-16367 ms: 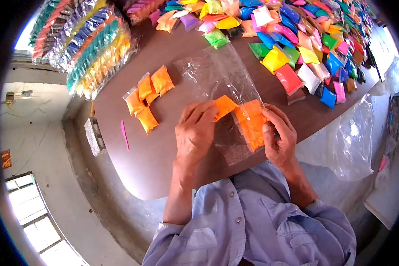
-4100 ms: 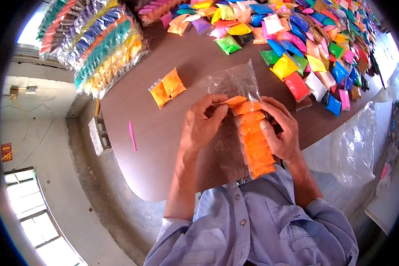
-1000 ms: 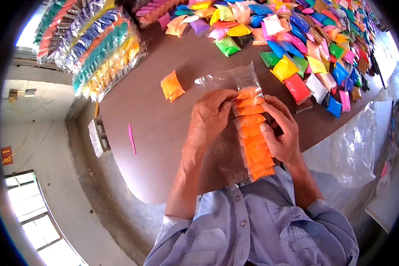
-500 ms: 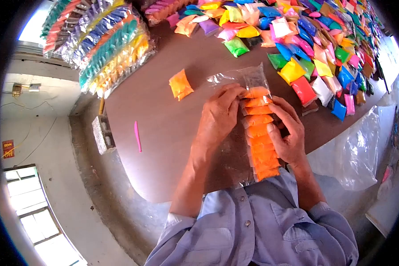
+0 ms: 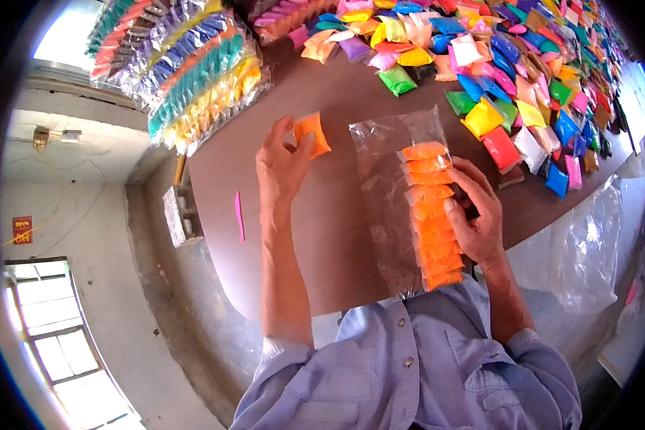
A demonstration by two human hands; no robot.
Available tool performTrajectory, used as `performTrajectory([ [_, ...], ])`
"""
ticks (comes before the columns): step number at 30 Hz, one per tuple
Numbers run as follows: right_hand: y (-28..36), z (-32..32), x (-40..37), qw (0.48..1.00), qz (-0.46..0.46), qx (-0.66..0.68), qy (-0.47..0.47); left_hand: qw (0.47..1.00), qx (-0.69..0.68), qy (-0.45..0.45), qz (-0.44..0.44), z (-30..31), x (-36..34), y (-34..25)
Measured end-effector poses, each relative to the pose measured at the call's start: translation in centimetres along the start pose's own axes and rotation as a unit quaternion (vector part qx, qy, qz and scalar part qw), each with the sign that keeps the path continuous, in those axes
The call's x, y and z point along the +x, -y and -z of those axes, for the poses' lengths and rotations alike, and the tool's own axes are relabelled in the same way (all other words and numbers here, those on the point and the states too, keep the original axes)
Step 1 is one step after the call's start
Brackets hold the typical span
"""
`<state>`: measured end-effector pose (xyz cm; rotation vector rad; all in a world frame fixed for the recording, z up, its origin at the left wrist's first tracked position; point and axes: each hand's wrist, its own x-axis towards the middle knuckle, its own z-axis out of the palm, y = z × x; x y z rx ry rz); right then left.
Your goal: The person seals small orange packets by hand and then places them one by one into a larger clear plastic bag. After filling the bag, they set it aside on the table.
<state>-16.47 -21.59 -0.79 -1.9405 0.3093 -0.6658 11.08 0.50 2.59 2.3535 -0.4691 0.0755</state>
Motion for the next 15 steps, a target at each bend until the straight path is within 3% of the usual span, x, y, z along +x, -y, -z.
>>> performTrajectory([
  [3,0.0,0.0,0.0,1.000,-0.007,0.011,0.002,0.999,-0.046,0.006,-0.010,0.8,-0.9,0.5],
  [5,0.0,0.0,0.0,1.000,-0.008,0.009,0.004,0.989,-0.100,0.089,0.063,1.9,-1.3,1.0],
  [6,0.0,0.1,-0.1,1.000,-0.009,0.007,0.005,0.989,-0.100,0.091,0.064,2.6,-1.7,1.0],
  [8,0.0,0.0,-0.1,1.000,-0.013,0.012,0.004,0.962,-0.177,0.139,0.154,4.0,-2.7,0.3],
  [11,0.1,0.1,0.0,1.000,-0.017,0.015,0.007,0.941,-0.298,0.119,0.108,3.8,-4.7,-1.8],
  [15,0.1,0.1,0.0,1.000,-0.017,0.012,0.010,0.932,-0.329,0.138,0.070,-0.4,-6.1,-4.2],
])
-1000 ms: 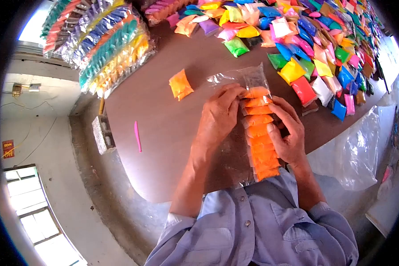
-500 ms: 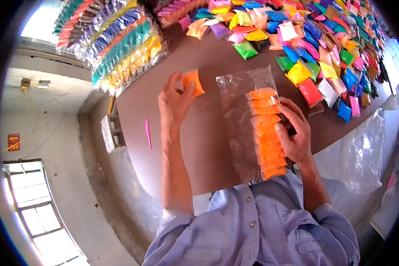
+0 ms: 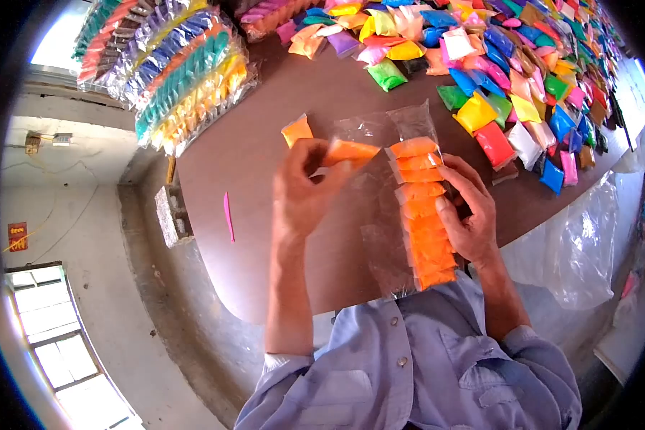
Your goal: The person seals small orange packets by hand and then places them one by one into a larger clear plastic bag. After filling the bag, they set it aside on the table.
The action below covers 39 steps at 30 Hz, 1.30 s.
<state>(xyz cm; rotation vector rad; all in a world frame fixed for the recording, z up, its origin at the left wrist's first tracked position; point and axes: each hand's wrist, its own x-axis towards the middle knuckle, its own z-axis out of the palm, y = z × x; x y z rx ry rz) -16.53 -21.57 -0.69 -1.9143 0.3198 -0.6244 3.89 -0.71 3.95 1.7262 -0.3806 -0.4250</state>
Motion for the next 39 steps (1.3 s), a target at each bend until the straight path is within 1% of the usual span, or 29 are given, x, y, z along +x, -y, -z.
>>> performTrajectory([
  [2,0.0,0.0,0.0,1.000,-0.001,0.002,-0.002,0.995,0.066,0.016,-0.076,-2.6,0.7,0.5],
  [3,0.1,0.0,0.0,1.000,-0.002,0.006,-0.001,0.995,0.064,0.019,-0.077,-3.4,1.1,0.7],
  [5,0.2,0.1,0.0,1.000,-0.001,0.003,-0.002,0.986,0.119,0.016,-0.116,-4.6,1.5,1.1],
  [7,0.3,0.0,0.1,1.000,0.000,0.003,-0.002,0.987,0.115,0.017,-0.111,-5.2,1.5,0.7],
  [9,0.4,0.0,0.0,1.000,-0.009,0.000,-0.003,0.991,0.072,0.041,-0.101,-5.4,1.6,1.0],
  [10,0.5,0.0,0.0,1.000,-0.010,0.000,-0.002,0.992,0.072,0.041,-0.100,-5.4,1.7,1.2],
  [12,0.6,0.0,0.1,0.999,-0.032,0.037,-0.003,0.991,-0.074,0.068,-0.091,-5.5,2.0,1.8],
  [13,0.6,0.0,0.1,0.999,-0.033,0.037,-0.003,0.991,-0.075,0.069,-0.090,-5.5,2.0,2.1],
  [15,0.4,0.0,0.2,1.000,-0.001,0.017,-0.005,0.993,-0.029,0.084,-0.078,-5.8,2.2,2.5],
  [16,0.4,0.1,0.2,1.000,-0.002,0.016,-0.006,0.993,-0.030,0.086,-0.077,-5.8,2.2,2.5],
  [17,0.4,0.1,0.2,1.000,0.001,0.011,-0.005,0.989,0.074,0.064,-0.109,-5.7,2.1,2.3],
  [18,0.4,0.1,0.2,1.000,0.005,0.007,-0.003,0.973,0.177,0.040,-0.140,-5.7,2.1,2.1],
  [19,0.4,0.1,0.2,1.000,0.004,0.006,-0.002,0.974,0.177,0.040,-0.139,-5.8,2.2,1.9],
  [21,0.5,0.0,0.2,1.000,-0.001,0.014,-0.003,0.956,0.216,0.035,-0.196,-5.9,2.4,1.7],
  [22,0.5,0.0,0.2,1.000,-0.001,0.014,-0.002,0.956,0.216,0.034,-0.196,-6.1,2.5,1.3],
  [24,0.5,0.1,0.3,1.000,0.002,0.008,-0.002,0.967,0.178,0.067,-0.170,-6.5,2.8,0.5],
  [28,0.2,0.0,0.3,1.000,0.006,-0.005,-0.003,0.966,0.174,0.079,-0.174,-7.2,3.7,1.8],
  [30,0.1,0.0,0.2,1.000,0.004,-0.012,-0.006,0.950,0.200,0.071,-0.230,-7.4,3.9,1.9],
  [34,0.1,0.1,0.2,1.000,-0.002,-0.018,-0.002,0.947,0.213,0.085,-0.224,-7.4,3.8,1.9],
  [37,0.1,0.0,0.2,1.000,0.005,-0.015,0.002,0.933,0.247,0.069,-0.252,-7.0,3.6,2.0],
  [39,-0.1,-0.1,0.0,1.000,-0.006,-0.009,-0.004,0.942,0.247,-0.004,-0.226,-6.7,2.6,1.6],
])
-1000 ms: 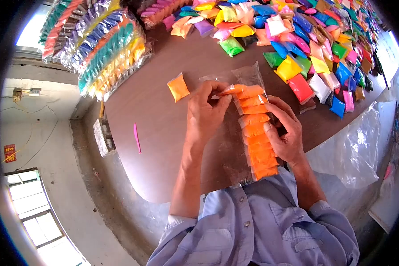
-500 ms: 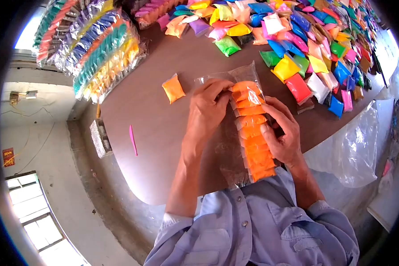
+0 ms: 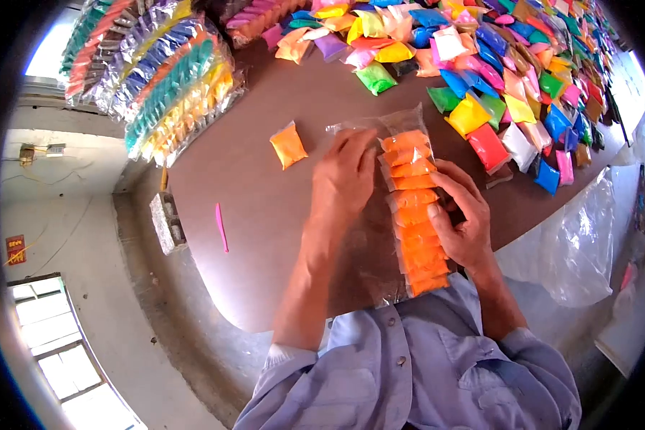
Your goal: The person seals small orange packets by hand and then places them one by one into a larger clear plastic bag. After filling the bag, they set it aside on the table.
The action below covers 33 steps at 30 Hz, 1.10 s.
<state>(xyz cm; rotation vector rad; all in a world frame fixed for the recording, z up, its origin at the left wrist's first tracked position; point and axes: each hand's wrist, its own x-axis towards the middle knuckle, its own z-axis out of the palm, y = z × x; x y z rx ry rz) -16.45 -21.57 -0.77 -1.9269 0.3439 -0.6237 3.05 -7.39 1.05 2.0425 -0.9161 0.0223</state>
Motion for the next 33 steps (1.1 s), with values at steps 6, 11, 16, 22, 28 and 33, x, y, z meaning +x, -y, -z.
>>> performTrajectory([
  [6,0.3,-0.1,-0.1,0.999,-0.030,0.036,0.000,0.971,0.212,-0.104,-0.031,6.3,1.0,4.7],
  [11,-0.1,0.1,0.2,1.000,0.020,0.000,-0.005,0.974,0.140,-0.017,0.176,9.3,1.0,7.5],
  [16,0.2,0.1,0.1,1.000,0.011,0.002,-0.003,0.964,-0.041,0.016,0.261,11.1,-0.4,6.9],
  [22,-0.2,-0.1,0.2,0.999,0.047,-0.020,-0.002,0.953,-0.219,0.000,0.211,9.2,-1.2,2.3],
  [28,0.1,0.1,0.0,1.000,-0.003,0.006,-0.007,0.980,-0.156,0.011,0.124,3.1,0.1,0.1],
  [33,0.5,0.0,0.1,1.000,-0.010,0.010,0.000,0.995,-0.088,-0.008,0.037,2.1,0.7,-0.3],
])
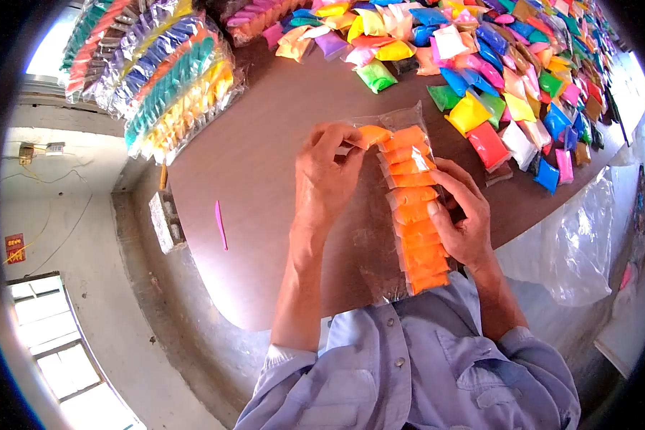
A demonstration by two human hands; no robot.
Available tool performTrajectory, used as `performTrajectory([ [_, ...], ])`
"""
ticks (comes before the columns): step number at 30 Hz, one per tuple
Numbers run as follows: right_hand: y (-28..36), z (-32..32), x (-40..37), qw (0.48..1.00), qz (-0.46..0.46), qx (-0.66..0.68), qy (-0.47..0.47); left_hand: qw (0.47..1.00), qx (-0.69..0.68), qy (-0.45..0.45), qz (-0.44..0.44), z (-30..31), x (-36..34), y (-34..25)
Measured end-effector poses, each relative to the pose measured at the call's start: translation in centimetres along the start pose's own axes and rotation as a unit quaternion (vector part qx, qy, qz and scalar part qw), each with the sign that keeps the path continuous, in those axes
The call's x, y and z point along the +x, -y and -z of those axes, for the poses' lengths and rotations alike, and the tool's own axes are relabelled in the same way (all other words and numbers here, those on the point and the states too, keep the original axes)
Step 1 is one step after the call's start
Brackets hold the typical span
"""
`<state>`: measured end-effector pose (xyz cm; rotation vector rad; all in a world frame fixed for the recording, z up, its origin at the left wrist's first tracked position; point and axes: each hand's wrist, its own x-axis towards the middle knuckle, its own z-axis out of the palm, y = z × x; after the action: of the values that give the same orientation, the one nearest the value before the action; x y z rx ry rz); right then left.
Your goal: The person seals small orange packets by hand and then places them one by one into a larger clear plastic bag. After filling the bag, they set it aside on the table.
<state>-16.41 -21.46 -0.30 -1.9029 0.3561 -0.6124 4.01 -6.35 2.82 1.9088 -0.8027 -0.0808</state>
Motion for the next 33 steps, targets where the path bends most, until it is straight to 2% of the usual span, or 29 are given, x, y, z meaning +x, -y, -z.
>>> performTrajectory([
  [7,-0.5,0.1,0.0,1.000,0.021,-0.004,0.001,1.000,0.007,-0.002,0.007,-0.9,0.1,0.9],
  [10,-0.3,0.1,0.1,1.000,0.024,-0.008,0.001,0.998,-0.064,0.008,0.026,-1.6,0.2,1.9],
  [12,-0.2,0.1,0.1,1.000,0.023,-0.015,0.001,0.987,-0.126,0.056,0.079,-2.0,0.4,2.3],
  [13,-0.2,0.1,0.1,1.000,0.022,-0.017,0.000,0.987,-0.127,0.057,0.080,-2.2,0.5,2.3],
  [16,-0.2,0.1,0.1,1.000,0.013,-0.002,-0.001,0.994,-0.095,0.048,0.040,-2.3,0.6,2.0],
  [18,-0.1,0.1,0.2,1.000,0.016,0.002,0.000,0.991,0.106,0.008,-0.086,-2.1,0.7,1.8],
  [28,-0.6,0.0,0.0,1.000,0.010,-0.009,0.000,0.998,0.012,0.027,-0.050,-4.1,1.1,1.5],
  [33,-0.5,0.0,0.0,1.000,0.013,-0.014,0.001,1.000,0.004,-0.008,-0.010,-4.1,1.0,0.8],
])
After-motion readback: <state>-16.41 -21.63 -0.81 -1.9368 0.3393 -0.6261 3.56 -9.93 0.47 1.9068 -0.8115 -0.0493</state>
